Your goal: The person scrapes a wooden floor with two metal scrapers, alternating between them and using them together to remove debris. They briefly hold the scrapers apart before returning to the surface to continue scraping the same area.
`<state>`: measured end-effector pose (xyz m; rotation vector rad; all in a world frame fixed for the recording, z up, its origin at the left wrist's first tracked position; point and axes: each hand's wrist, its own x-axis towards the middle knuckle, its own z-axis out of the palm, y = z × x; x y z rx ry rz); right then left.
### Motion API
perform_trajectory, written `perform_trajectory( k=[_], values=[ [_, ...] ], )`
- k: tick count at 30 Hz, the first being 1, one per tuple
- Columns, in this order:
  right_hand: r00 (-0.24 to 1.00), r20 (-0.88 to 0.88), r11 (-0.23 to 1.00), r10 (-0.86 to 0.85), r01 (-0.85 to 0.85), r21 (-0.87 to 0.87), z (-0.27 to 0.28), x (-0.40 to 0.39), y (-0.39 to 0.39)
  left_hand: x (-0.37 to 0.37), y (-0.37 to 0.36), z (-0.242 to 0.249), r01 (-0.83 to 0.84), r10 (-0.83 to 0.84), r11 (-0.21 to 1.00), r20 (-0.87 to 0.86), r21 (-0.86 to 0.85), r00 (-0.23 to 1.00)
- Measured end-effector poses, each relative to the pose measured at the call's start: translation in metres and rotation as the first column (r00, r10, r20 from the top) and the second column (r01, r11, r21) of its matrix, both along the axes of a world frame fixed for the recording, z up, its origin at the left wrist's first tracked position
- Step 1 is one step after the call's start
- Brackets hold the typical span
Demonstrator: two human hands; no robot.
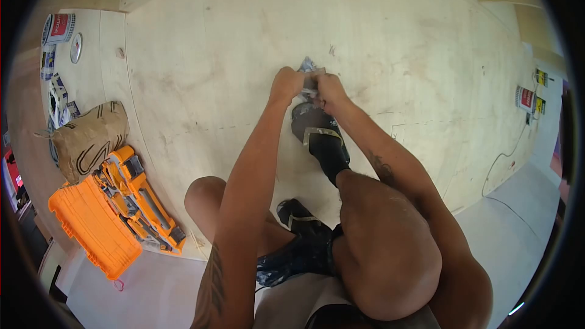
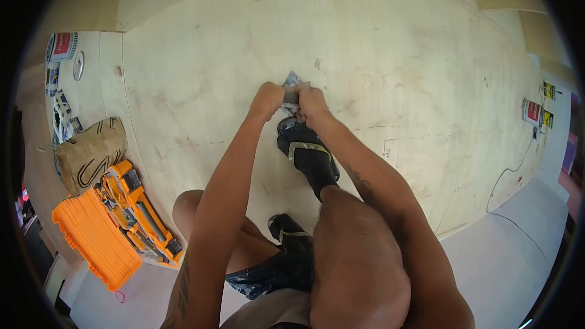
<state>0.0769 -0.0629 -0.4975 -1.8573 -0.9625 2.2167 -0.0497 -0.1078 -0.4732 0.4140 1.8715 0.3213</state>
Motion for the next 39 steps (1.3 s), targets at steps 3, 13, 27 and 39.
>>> perform_trajectory(
  k=[3,13,27,39],
  values=[
    [1.0,-0.01,0.995,0.007,-0.006,0.096,0.031,0.006,-0.023,0.017,-0.044,-0.053,0.279,-0.165,0.89,-0.316,0.361,0.934],
    [0.999,-0.008,0.999,-0.047,0.048,0.024,0.027,-0.005,-0.015,-0.006,-0.017,-0.045,0.512,-0.457,0.833,-0.263,0.208,0.85],
    [1.0,-0.002,0.999,0.028,-0.028,0.019,0.011,-0.012,-0.008,-0.012,-0.038,-0.082,0.442,-0.328,0.754,-0.304,0.487,0.894],
    [0.994,0.022,0.994,-0.105,0.105,0.019,0.012,0.028,-0.016,0.036,-0.035,-0.059,0.52,-0.296,0.715,-0.472,0.467,0.83]
  ],
)
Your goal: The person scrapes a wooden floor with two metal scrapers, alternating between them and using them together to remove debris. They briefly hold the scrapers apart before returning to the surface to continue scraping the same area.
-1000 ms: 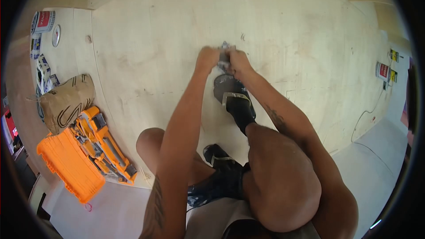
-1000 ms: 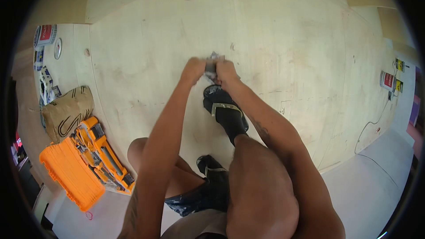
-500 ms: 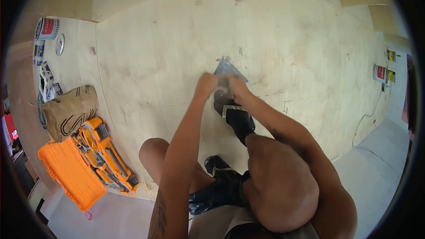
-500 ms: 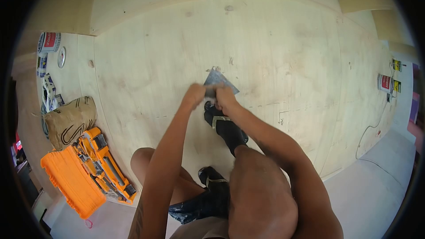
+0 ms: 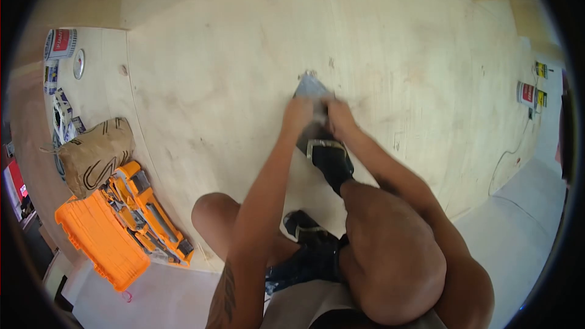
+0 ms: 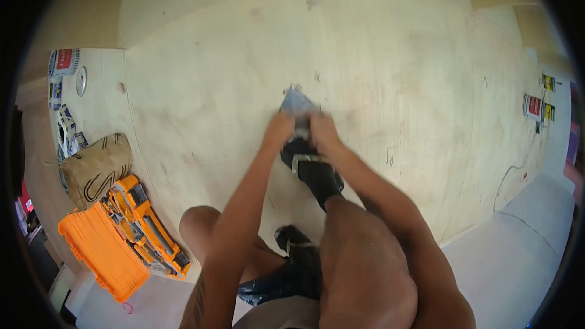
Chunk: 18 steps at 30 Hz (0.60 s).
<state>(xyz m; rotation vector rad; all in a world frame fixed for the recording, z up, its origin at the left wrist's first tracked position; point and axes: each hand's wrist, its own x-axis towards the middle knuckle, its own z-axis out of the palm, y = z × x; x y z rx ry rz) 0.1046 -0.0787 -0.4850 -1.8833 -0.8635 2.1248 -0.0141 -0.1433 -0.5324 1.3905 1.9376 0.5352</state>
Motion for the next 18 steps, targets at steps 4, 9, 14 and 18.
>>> perform_trajectory(
  k=[4,9,14,18],
  values=[
    [0.999,-0.032,0.999,-0.04,0.04,-0.016,0.003,-0.015,0.019,-0.024,0.042,0.057,-0.222,0.376,0.867,0.293,-0.447,0.879],
    [1.0,0.009,0.994,0.024,-0.025,0.104,-0.005,0.007,-0.004,0.016,-0.006,0.015,-0.294,0.324,0.936,0.143,-0.195,0.935],
    [0.997,0.034,0.997,0.068,-0.069,0.021,-0.024,-0.012,0.045,-0.021,0.062,0.033,-0.309,0.475,0.783,0.197,-0.54,0.858],
    [0.993,0.022,0.992,0.115,-0.116,0.052,-0.001,0.005,0.016,0.003,0.014,0.008,-0.096,0.108,0.988,0.098,-0.121,0.989]
  ],
)
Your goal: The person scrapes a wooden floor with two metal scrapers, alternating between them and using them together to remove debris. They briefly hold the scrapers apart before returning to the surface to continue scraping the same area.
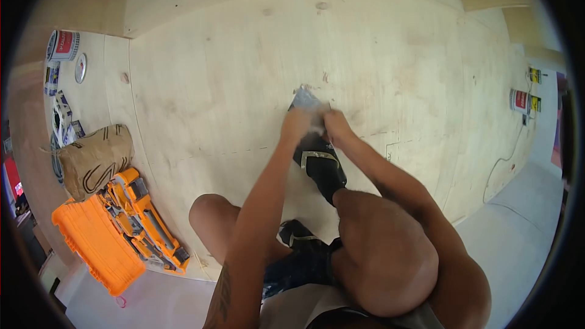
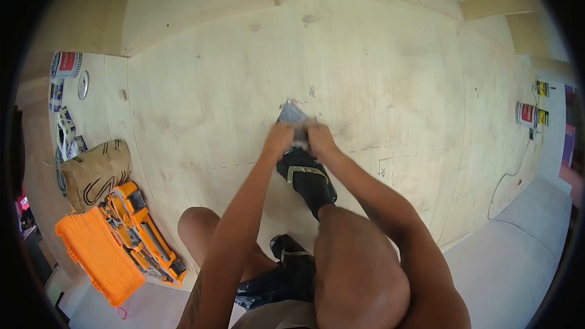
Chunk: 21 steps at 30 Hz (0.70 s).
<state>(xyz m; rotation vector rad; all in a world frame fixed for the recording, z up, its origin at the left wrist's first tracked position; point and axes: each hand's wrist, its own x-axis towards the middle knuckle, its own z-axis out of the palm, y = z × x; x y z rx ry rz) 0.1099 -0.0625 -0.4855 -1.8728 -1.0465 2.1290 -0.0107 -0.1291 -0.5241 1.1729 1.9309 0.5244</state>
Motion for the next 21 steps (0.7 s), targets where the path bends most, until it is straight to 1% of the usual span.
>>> perform_trajectory(
  k=[1,2,3,4,5,6,8,9,10,11,12,13,14,15,16,17,18,20,21],
  values=[
    [1.0,0.011,0.998,0.027,-0.026,-0.056,0.018,0.002,-0.003,0.014,-0.007,0.01,-0.246,0.261,0.957,0.083,-0.152,0.962],
    [0.999,0.02,0.993,0.048,-0.046,-0.113,0.024,0.006,-0.003,0.012,-0.007,-0.001,-0.244,0.259,0.957,0.08,-0.159,0.962],
    [0.972,0.018,0.961,0.233,-0.233,0.15,0.002,0.008,0.003,0.009,-0.004,-0.017,-0.098,0.098,0.995,-0.026,-0.006,0.995],
    [0.914,0.068,0.836,0.399,-0.394,0.383,-0.021,0.01,0.011,0.01,-0.006,-0.033,0.077,-0.06,0.99,-0.141,0.118,0.988],
    [0.994,-0.012,0.98,0.109,-0.105,0.168,-0.015,-0.01,0.027,-0.007,0.015,-0.027,0.016,-0.016,1.0,-0.017,-0.007,1.0],
    [0.992,0.004,0.992,0.124,-0.124,0.031,0.001,-0.023,0.045,-0.022,0.049,0.039,-0.242,0.318,0.913,0.201,-0.328,0.926],
    [0.995,-0.047,0.996,0.091,-0.09,0.022,0.009,-0.02,0.041,-0.023,0.051,0.041,-0.217,0.311,0.902,0.213,-0.373,0.926],
    [0.974,0.003,0.965,0.228,-0.227,0.133,0.0,-0.003,0.032,-0.01,0.033,0.011,-0.008,0.016,0.989,0.055,-0.15,0.998],
    [0.934,0.059,0.901,0.352,-0.355,0.248,-0.011,0.01,0.025,0.002,0.015,-0.017,0.253,-0.242,0.967,-0.184,0.038,0.953],
    [0.991,0.002,0.988,0.131,-0.13,-0.087,0.016,0.008,0.026,0.016,0.009,0.011,-0.154,0.154,0.988,0.088,-0.012,0.984],
    [0.99,-0.003,0.986,0.138,-0.138,-0.09,0.004,0.005,0.028,0.012,0.009,0.002,-0.161,0.162,0.987,0.083,-0.015,0.983],
    [0.945,0.026,0.929,0.327,-0.327,0.173,-0.01,0.003,0.033,0.009,0.013,-0.01,-0.026,0.034,0.997,-0.116,0.069,0.993],
    [0.871,0.111,0.782,0.479,-0.481,0.397,-0.021,0.008,0.034,0.009,0.012,-0.02,0.134,-0.094,0.984,-0.305,0.116,0.948],
    [0.939,0.075,0.886,0.336,-0.342,0.313,-0.016,-0.006,0.04,-0.006,0.025,-0.007,-0.127,0.176,0.971,0.246,-0.202,0.953],
    [0.98,-0.023,0.975,0.2,-0.196,0.105,-0.006,-0.018,0.048,-0.017,0.049,0.041,-0.373,0.535,0.805,0.291,-0.462,0.793],
    [0.978,-0.015,0.97,0.207,-0.203,0.137,-0.002,-0.019,0.05,-0.015,0.038,0.002,-0.204,0.228,0.964,0.137,-0.169,0.964],
    [0.978,-0.002,0.965,0.209,-0.206,0.163,0.003,-0.013,0.044,-0.01,0.025,-0.04,0.071,-0.062,0.995,-0.118,0.077,0.991],
    [0.971,0.002,0.969,0.239,-0.238,0.07,0.019,0.001,0.035,0.01,0.009,-0.017,0.053,-0.026,0.977,-0.129,0.208,0.991],
    [0.973,0.036,0.974,0.228,-0.228,-0.006,0.017,0.002,0.037,0.021,0.013,-0.006,-0.388,0.401,0.916,0.234,-0.102,0.886]
  ],
)
